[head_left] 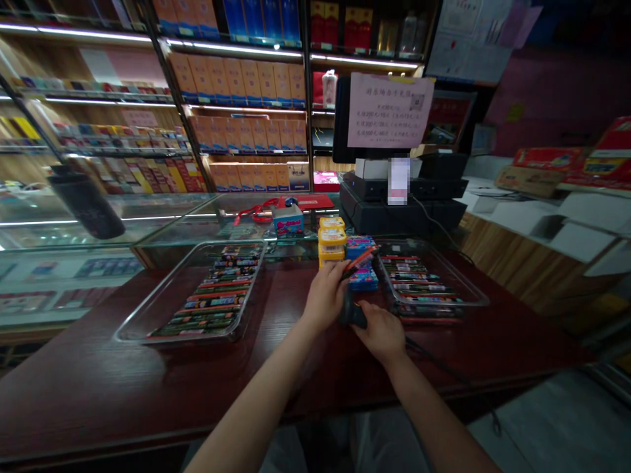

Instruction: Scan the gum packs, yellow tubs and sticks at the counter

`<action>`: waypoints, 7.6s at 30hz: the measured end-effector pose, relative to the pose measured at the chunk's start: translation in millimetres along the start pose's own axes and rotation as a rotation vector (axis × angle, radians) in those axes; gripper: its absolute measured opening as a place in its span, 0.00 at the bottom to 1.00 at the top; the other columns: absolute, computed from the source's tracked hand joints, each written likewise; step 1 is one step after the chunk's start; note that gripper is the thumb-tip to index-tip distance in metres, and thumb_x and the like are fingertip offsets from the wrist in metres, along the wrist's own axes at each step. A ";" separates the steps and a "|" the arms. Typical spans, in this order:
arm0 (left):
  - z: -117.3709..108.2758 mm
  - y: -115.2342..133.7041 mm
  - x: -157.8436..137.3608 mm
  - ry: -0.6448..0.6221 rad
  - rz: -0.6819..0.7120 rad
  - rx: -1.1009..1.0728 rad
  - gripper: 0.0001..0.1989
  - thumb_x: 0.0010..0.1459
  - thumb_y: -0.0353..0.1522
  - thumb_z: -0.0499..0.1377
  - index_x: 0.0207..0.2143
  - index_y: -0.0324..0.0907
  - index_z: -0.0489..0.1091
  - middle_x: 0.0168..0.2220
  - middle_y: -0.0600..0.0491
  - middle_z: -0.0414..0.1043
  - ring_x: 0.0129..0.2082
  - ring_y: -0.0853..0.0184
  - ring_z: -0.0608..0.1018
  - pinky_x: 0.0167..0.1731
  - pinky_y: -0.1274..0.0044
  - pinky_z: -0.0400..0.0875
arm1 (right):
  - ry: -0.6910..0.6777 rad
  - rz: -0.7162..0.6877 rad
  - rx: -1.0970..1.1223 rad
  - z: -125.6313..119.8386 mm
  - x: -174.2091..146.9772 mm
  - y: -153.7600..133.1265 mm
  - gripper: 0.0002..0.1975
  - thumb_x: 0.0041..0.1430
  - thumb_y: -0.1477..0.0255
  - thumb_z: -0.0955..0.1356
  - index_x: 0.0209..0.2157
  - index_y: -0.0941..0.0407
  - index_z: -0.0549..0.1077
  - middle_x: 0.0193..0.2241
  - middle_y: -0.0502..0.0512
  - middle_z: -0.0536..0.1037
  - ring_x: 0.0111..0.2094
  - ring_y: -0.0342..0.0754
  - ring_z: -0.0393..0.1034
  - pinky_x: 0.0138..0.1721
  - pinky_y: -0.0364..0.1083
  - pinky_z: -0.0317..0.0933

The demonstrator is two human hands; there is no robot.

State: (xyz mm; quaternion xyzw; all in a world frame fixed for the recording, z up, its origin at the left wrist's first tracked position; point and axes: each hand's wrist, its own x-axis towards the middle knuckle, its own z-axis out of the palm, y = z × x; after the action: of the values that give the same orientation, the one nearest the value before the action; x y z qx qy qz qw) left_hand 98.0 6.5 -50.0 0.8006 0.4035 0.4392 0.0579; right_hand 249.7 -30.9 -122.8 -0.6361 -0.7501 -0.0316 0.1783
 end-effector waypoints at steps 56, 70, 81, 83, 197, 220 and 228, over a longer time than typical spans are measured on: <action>-184.3 -237.1 -15.7 -0.208 -0.613 0.863 0.20 0.58 0.30 0.49 0.54 0.42 0.63 0.52 0.45 0.66 0.51 0.57 0.65 0.48 0.71 0.59 | 0.011 -0.012 -0.020 15.8 -5.4 4.0 0.15 0.59 0.63 0.61 0.47 0.52 0.67 0.38 0.53 0.78 0.34 0.51 0.75 0.30 0.46 0.62; -182.9 -235.2 -17.7 -0.214 -0.757 0.934 0.18 0.58 0.28 0.47 0.49 0.40 0.68 0.47 0.39 0.66 0.47 0.52 0.69 0.42 0.67 0.63 | 0.004 0.003 -0.047 12.6 -4.4 1.0 0.16 0.59 0.63 0.62 0.48 0.52 0.67 0.39 0.54 0.78 0.35 0.51 0.75 0.32 0.46 0.61; -165.3 -107.3 4.1 0.029 -0.343 0.422 0.19 0.56 0.44 0.54 0.46 0.46 0.71 0.37 0.52 0.76 0.38 0.62 0.75 0.36 0.77 0.64 | 0.016 -0.005 0.013 7.6 -4.5 -1.2 0.16 0.59 0.64 0.62 0.48 0.53 0.67 0.38 0.55 0.78 0.37 0.50 0.74 0.33 0.44 0.59; -142.7 -85.8 -8.1 -0.054 -0.259 0.229 0.17 0.56 0.42 0.55 0.46 0.45 0.70 0.38 0.53 0.75 0.39 0.63 0.75 0.38 0.77 0.65 | 0.011 0.019 0.020 7.3 -4.4 -2.1 0.16 0.59 0.64 0.63 0.47 0.53 0.67 0.38 0.55 0.78 0.38 0.50 0.74 0.33 0.45 0.59; 143.9 9.3 128.4 -0.547 0.161 0.142 0.19 0.56 0.26 0.52 0.50 0.40 0.70 0.47 0.46 0.73 0.48 0.62 0.74 0.49 0.74 0.67 | 0.021 0.037 0.059 0.1 4.9 5.1 0.15 0.55 0.66 0.66 0.43 0.55 0.71 0.34 0.55 0.77 0.36 0.50 0.73 0.36 0.45 0.62; -170.0 -176.3 0.2 -0.019 -0.267 0.676 0.14 0.58 0.30 0.50 0.43 0.40 0.73 0.41 0.47 0.74 0.44 0.61 0.73 0.47 0.70 0.66 | 0.064 -0.012 -0.023 8.9 -11.3 5.4 0.16 0.59 0.62 0.62 0.47 0.52 0.67 0.37 0.53 0.78 0.34 0.50 0.74 0.30 0.46 0.60; -173.3 -229.1 -35.0 -0.345 -0.620 0.837 0.22 0.56 0.30 0.52 0.55 0.43 0.63 0.54 0.45 0.66 0.53 0.59 0.69 0.50 0.70 0.64 | 0.022 0.027 -0.050 6.8 -11.7 2.3 0.16 0.60 0.61 0.61 0.47 0.51 0.67 0.37 0.52 0.79 0.33 0.51 0.75 0.29 0.45 0.60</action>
State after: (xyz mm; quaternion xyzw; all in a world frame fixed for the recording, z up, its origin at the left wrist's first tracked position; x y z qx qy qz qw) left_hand -178.4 89.7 -70.1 0.6591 0.7456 0.0658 -0.0735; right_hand 251.9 -39.6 -133.1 -0.6499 -0.7385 -0.0550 0.1709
